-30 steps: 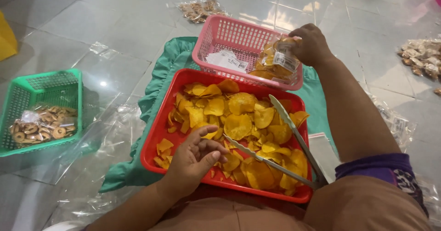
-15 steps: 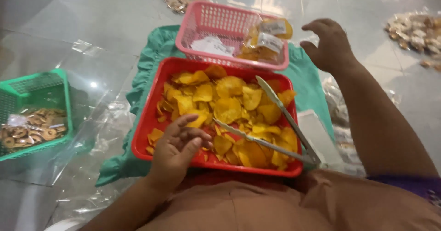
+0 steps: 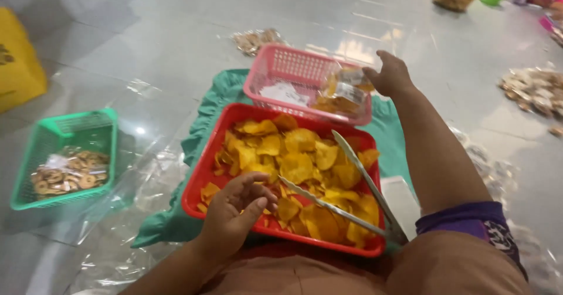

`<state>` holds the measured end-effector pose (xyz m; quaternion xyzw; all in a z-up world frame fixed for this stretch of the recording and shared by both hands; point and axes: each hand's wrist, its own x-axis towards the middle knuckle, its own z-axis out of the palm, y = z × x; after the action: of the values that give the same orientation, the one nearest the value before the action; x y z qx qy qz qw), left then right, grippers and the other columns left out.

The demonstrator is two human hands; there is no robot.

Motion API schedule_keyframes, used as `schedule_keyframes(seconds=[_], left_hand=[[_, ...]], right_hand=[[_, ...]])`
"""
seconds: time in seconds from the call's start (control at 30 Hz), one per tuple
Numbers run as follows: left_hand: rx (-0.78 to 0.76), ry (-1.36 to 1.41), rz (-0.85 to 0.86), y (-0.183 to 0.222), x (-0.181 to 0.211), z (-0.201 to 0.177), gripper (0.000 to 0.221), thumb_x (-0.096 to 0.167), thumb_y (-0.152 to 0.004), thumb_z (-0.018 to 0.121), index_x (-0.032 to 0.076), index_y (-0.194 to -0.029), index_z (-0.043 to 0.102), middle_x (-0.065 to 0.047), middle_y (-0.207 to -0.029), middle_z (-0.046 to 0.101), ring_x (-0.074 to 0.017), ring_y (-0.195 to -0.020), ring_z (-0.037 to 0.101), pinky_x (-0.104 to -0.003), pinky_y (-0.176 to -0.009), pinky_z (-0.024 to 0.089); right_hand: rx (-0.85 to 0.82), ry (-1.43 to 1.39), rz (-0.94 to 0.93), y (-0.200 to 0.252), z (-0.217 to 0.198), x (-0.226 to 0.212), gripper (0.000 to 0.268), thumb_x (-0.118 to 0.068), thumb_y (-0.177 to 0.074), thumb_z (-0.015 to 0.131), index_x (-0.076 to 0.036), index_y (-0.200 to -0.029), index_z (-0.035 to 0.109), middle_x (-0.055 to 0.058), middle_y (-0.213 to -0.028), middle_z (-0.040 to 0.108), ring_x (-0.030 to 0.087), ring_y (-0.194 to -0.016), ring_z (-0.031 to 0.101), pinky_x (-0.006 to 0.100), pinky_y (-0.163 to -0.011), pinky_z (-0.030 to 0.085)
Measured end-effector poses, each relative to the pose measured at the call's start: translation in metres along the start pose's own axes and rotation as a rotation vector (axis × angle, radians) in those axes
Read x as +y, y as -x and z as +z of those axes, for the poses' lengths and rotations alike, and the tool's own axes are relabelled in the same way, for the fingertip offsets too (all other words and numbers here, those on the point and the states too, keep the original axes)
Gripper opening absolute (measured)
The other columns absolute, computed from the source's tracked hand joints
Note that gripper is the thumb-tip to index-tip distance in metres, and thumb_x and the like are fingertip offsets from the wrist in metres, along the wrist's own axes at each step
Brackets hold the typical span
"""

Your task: The person uses tongs to transfer yellow chips from a red tray into clear plastic bags and then applies labels to the bags.

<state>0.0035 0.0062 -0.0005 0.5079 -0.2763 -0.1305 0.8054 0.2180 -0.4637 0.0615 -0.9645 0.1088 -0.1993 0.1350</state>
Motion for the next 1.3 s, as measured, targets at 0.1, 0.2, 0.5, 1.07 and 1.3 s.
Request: schedule_keyframes(seconds=[0.1,0.2,0.5,1.07,1.3], left_hand=[[0.03,-0.029,0.056,-0.003,0.006,-0.009,0.044,-0.006,-0.094,0.058,-0.002,-0.137,0.052,-0.018,-0.103,0.071,-0.0252,-0.092,0.07,-0.036,-0.087,0.059],[0.042,-0.147,0.086,-0.012,0.018,-0.014,0.042,-0.006,-0.093,0.058,-0.003,-0.135,0.051,-0.016,-0.102,0.07,-0.0245,-0.091,0.071,-0.035,-0.085,0.061],[0.027,-0.314,0.186,-0.079,0.041,0.016,0.039,0.008,-0.095,0.065,-0.005,-0.13,0.06,-0.02,-0.097,0.074,-0.0264,-0.092,0.075,-0.042,-0.088,0.062],[0.292,-0.151,0.156,-0.191,0.021,0.075,0.014,0.019,-0.093,0.075,0.005,-0.097,0.076,-0.008,-0.082,0.074,-0.016,-0.074,0.074,-0.025,-0.05,0.058],[0.178,-0.366,0.139,-0.179,0.034,0.067,0.012,0.016,-0.089,0.078,0.011,-0.1,0.079,-0.008,-0.088,0.077,-0.0171,-0.081,0.076,-0.03,-0.069,0.063]], right_hand=[[-0.132,0.095,-0.058,-0.009,0.002,-0.01,0.076,-0.021,-0.087,0.077,-0.005,-0.155,0.046,0.03,-0.141,0.055,0.043,-0.123,0.059,0.049,-0.101,0.051],[-0.063,0.137,-0.228,-0.024,0.018,0.012,0.085,-0.014,-0.072,0.087,0.003,-0.149,0.054,0.022,-0.118,0.072,0.037,-0.104,0.068,0.044,-0.091,0.055],[0.177,-0.17,-0.169,0.003,-0.006,0.042,0.03,-0.046,-0.088,0.084,-0.03,-0.112,0.077,0.002,-0.099,0.065,0.022,-0.1,0.066,0.038,-0.091,0.055],[0.194,-1.028,-0.562,0.18,-0.054,-0.142,0.042,-0.013,-0.098,0.07,-0.002,-0.125,0.04,0.018,-0.123,0.053,0.028,-0.116,0.06,0.043,-0.094,0.054],[0.171,-1.004,-0.619,0.177,-0.074,-0.154,0.026,0.006,-0.097,0.068,-0.003,-0.118,0.056,0.02,-0.114,0.062,0.037,-0.111,0.069,0.052,-0.1,0.057]])
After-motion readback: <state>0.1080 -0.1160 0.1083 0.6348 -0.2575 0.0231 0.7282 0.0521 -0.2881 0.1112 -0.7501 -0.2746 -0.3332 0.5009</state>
